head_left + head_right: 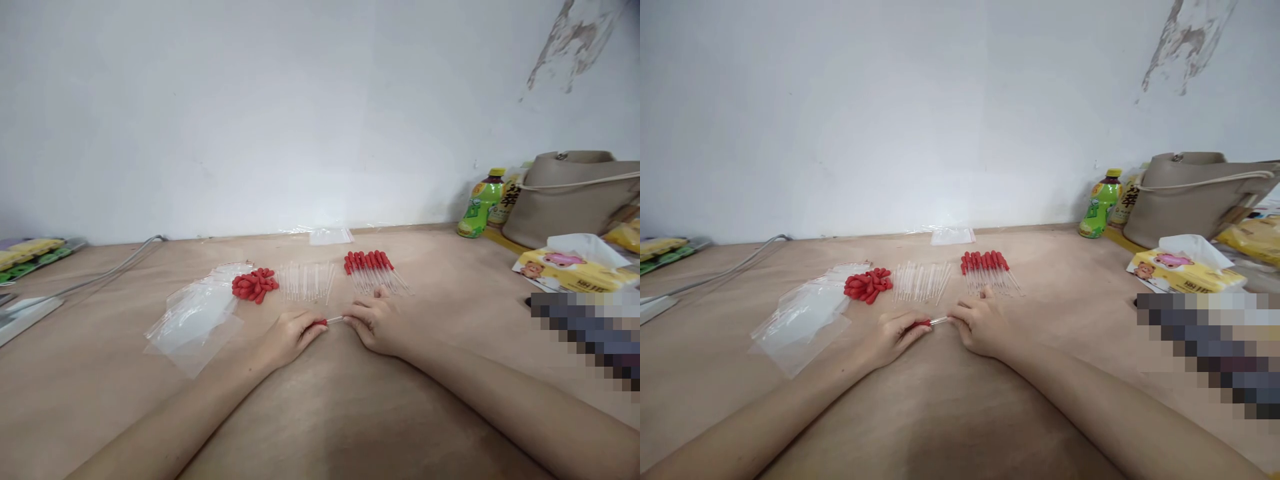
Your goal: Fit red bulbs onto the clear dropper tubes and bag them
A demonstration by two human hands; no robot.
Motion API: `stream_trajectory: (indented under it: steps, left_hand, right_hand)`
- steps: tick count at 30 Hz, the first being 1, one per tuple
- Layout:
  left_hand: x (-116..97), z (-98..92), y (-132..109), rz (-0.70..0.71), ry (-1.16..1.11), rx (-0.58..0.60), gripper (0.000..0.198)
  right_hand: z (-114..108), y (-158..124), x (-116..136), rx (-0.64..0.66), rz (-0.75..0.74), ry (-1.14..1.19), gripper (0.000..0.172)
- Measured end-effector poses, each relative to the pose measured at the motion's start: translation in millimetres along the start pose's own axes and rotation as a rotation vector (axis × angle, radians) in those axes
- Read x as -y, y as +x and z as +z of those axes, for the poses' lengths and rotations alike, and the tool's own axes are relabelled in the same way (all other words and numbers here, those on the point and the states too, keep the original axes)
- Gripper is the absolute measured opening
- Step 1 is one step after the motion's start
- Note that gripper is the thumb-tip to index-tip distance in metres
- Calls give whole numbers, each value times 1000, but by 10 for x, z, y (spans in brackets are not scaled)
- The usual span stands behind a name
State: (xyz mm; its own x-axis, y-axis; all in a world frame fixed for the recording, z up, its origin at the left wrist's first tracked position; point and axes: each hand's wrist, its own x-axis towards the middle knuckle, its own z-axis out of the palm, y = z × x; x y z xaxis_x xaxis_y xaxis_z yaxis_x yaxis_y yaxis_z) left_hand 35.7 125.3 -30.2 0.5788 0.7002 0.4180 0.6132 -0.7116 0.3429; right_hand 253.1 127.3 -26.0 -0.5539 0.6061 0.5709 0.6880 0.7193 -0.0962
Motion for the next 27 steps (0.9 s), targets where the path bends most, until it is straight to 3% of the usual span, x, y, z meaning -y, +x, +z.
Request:
stream_trajectory:
  steps: [10,19,27]
  left_hand:
    - [-14,-42,24,-75,-99,-102,19]
    - [-9,-2,2,-120,-212,-113,17]
    - [-18,24,-16,-159,-278,-117,17]
  right_hand:
    - [27,-43,-85,-7,6,253,18]
    - [127,-38,-45,-92,-17,202,17]
    - [83,-20,26,-55,-29,182,22]
